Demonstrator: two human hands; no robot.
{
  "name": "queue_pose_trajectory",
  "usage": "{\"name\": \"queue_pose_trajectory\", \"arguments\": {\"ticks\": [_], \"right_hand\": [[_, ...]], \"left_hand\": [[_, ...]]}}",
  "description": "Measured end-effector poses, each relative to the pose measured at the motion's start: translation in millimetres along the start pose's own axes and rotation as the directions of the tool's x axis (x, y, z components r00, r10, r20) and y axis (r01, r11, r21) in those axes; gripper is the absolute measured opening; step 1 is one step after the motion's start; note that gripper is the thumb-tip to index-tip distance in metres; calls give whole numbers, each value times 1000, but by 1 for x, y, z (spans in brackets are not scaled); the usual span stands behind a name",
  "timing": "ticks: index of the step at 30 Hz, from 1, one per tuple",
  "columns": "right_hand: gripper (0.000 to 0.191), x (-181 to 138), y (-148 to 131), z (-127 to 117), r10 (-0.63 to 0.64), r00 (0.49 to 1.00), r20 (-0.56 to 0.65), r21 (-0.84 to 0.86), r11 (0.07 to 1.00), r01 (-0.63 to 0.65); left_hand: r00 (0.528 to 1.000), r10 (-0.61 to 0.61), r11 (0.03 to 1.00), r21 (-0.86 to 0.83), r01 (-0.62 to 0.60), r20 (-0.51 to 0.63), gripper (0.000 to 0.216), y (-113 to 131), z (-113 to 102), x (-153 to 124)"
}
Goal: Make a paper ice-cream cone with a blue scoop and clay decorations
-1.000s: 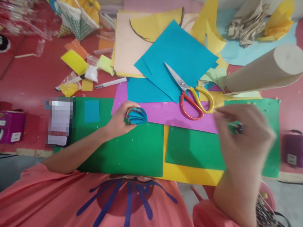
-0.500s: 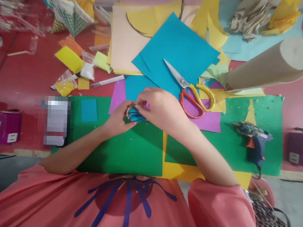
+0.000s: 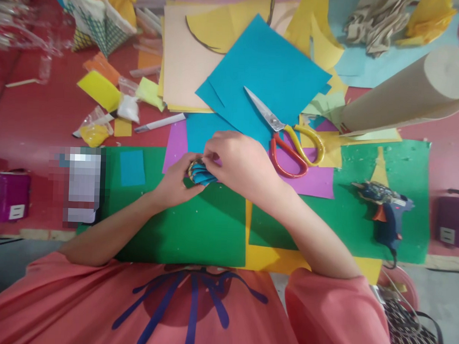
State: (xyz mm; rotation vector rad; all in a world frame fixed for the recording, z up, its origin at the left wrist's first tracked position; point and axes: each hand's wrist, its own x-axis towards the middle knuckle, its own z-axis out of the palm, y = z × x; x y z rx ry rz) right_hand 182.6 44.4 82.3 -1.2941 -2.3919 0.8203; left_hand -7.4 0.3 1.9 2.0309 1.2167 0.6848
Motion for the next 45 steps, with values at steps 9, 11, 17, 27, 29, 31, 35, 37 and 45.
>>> {"name": "queue_pose_trajectory", "arguments": {"ticks": [9, 11, 17, 27, 29, 31, 35, 37, 45], "right_hand": [[13, 0, 1, 0, 15, 1000, 10, -17, 1000, -15], [13, 0, 1, 0, 18, 1000, 16, -11, 1000, -17], [14, 1, 2, 0, 17, 999, 34, 6, 1000, -18], [13, 1, 5, -3, 12, 998, 65, 27, 1000, -14], [13, 1, 6, -4, -3, 998, 70, 45, 999, 0], [13, 1, 7, -4, -18, 997, 75, 56, 998, 14], [11, 1, 7, -4, -22, 996, 82, 72, 997, 17], [12, 2, 7, -4, -27, 995, 96, 83, 996, 19], [15, 2, 6, -5, -81, 991, 109, 83, 994, 72]], "left_hand": [[998, -44, 999, 23, 43, 48, 47, 3, -1, 0], [998, -40, 999, 25, 39, 50, 48, 3, -2, 0], [998, -27, 999, 40, 24, 63, 49, 3, -2, 0], [997, 9, 1000, 22, -10, 75, 45, 5, -3, 0], [997, 12, 1000, 1, -12, 76, 43, 5, -3, 0], [996, 5, 1000, -13, -4, 89, 42, 6, -4, 0], [994, -14, 999, -27, 17, 109, 40, 6, -4, -1], [993, -10, 999, -35, 14, 115, 37, 5, -4, -1], [990, -13, 995, -91, 27, 144, 34, 6, -6, 0]]}}
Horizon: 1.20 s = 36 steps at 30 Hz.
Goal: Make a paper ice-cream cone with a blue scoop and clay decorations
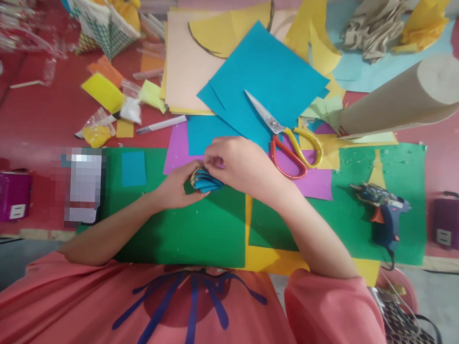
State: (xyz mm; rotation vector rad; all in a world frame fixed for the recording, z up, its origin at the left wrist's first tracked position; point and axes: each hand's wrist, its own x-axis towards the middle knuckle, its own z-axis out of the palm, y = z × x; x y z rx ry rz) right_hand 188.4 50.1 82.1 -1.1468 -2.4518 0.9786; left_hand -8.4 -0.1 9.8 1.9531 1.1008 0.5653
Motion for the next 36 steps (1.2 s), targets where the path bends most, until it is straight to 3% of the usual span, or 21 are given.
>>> {"name": "queue_pose_trajectory", "arguments": {"ticks": [6, 10, 19, 28, 36], "right_hand": [[17, -2, 1, -7, 21, 998, -54, 71, 997, -17], [7, -4, 4, -15, 59, 990, -131, 78, 996, -49], [14, -12, 12, -21, 91, 967, -240, 89, 994, -71], [8, -37, 34, 2, 163, 960, -227, 266, 959, -100], [2, -47, 51, 19, 289, 932, -216, 565, 816, -122]], "left_hand": [[998, 6, 1000, 20, -5, -66, 44, 0, 1, 0], [995, -21, 999, 25, 23, -97, 49, -1, 2, -1], [999, 5, 992, 125, 0, -42, 51, -5, 2, -1], [999, -30, 978, 205, 35, -24, 53, -4, 3, 0], [999, 19, 972, 235, -11, -35, 49, -5, 4, 0]]}}
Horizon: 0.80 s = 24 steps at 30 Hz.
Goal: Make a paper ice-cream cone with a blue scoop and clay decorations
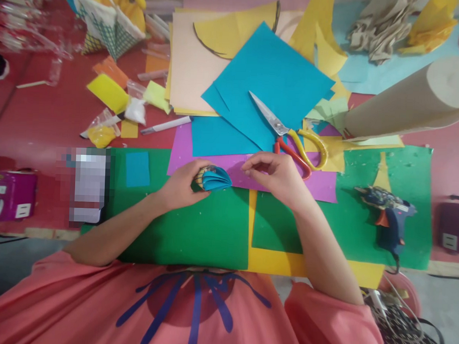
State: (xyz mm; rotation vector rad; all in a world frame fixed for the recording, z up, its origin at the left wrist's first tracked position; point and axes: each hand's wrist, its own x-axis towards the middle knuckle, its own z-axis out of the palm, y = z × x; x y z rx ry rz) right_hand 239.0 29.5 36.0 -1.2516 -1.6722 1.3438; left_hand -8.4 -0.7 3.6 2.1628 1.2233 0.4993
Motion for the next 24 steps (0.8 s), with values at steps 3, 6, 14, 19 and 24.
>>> {"name": "queue_pose_trajectory", "arguments": {"ticks": [3, 6, 14, 19, 24], "right_hand": [[2, 1, 4, 1, 24, 1000, -4, 66, 998, -24], [3, 1, 7, 2, 22, 1000, -14, 90, 996, -21], [5, 1, 9, 8, -24, 998, -63, 108, 994, 30], [8, 2, -3, 15, -86, 991, -100, 68, 993, 93], [26, 4, -24, 17, -222, 973, -68, -115, 970, 213]], "left_hand": [[1000, -1, 1000, 10, 1, 8, 49, 0, 0, 0], [1000, -14, 1000, 23, 13, 20, 49, 0, -1, 0], [1000, -13, 1000, 9, 13, -3, 49, 0, 0, 1], [999, -5, 990, -140, -2, -53, 48, 2, -1, 0], [998, -24, 983, -182, 14, -54, 48, 3, -2, -1]]}}
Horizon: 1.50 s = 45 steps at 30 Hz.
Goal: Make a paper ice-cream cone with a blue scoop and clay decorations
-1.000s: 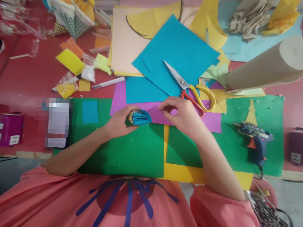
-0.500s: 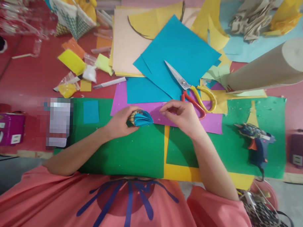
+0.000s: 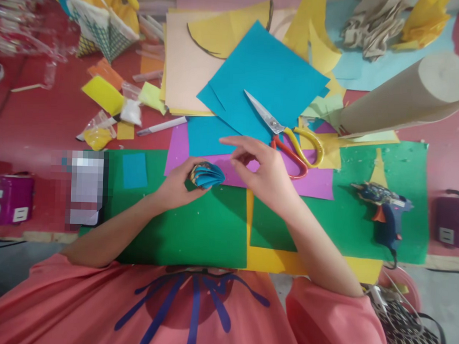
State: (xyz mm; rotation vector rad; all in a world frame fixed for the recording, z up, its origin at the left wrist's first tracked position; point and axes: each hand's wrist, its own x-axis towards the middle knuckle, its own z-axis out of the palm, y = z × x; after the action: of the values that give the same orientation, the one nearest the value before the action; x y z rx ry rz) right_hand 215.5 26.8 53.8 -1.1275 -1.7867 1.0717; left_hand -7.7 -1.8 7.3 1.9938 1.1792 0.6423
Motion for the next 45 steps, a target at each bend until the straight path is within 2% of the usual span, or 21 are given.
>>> {"name": "queue_pose_trajectory", "arguments": {"ticks": [3, 7, 15, 20, 27, 31, 33, 36, 40, 45], "right_hand": [[12, 4, -9, 2, -119, 991, 66, -144, 981, 128], [7, 8, -14, 5, -179, 965, 191, -277, 934, 228], [10, 6, -17, 9, -184, 947, 263, -380, 883, 277], [13, 4, -12, 11, -239, 942, 234, -352, 883, 311], [13, 3, -3, 18, -343, 926, 158, -304, 875, 377], [9, 1, -2, 21, -294, 953, 74, -283, 910, 303], [6, -2, -2, 23, -263, 965, -20, -254, 934, 249], [7, -8, 1, 26, -249, 957, -151, -223, 952, 212], [8, -14, 7, 30, -246, 954, -173, -231, 951, 203], [6, -12, 12, 35, -159, 972, -174, -107, 984, 142]], "left_hand": [[1000, -3, 999, 48, 1, 25, 51, 0, -1, 1], [999, 8, 994, 109, -13, 43, 50, 0, -1, 2], [999, 5, 969, 246, -15, 43, 49, -2, 1, 1], [996, 74, 959, 272, -85, 49, 52, -2, 0, 1], [997, 70, 967, 242, -79, 45, 51, -2, 2, 1], [993, 120, 975, 188, -120, 6, 58, -1, 0, -1], [991, 132, 980, 153, -127, -23, 59, 0, -1, -1], [989, 99, 989, 124, -85, -110, 50, -2, 1, 0], [971, 58, 995, 96, -36, -233, 54, -8, 6, 2], [959, 53, 992, 129, -18, -280, 55, -8, 6, 1]]}}
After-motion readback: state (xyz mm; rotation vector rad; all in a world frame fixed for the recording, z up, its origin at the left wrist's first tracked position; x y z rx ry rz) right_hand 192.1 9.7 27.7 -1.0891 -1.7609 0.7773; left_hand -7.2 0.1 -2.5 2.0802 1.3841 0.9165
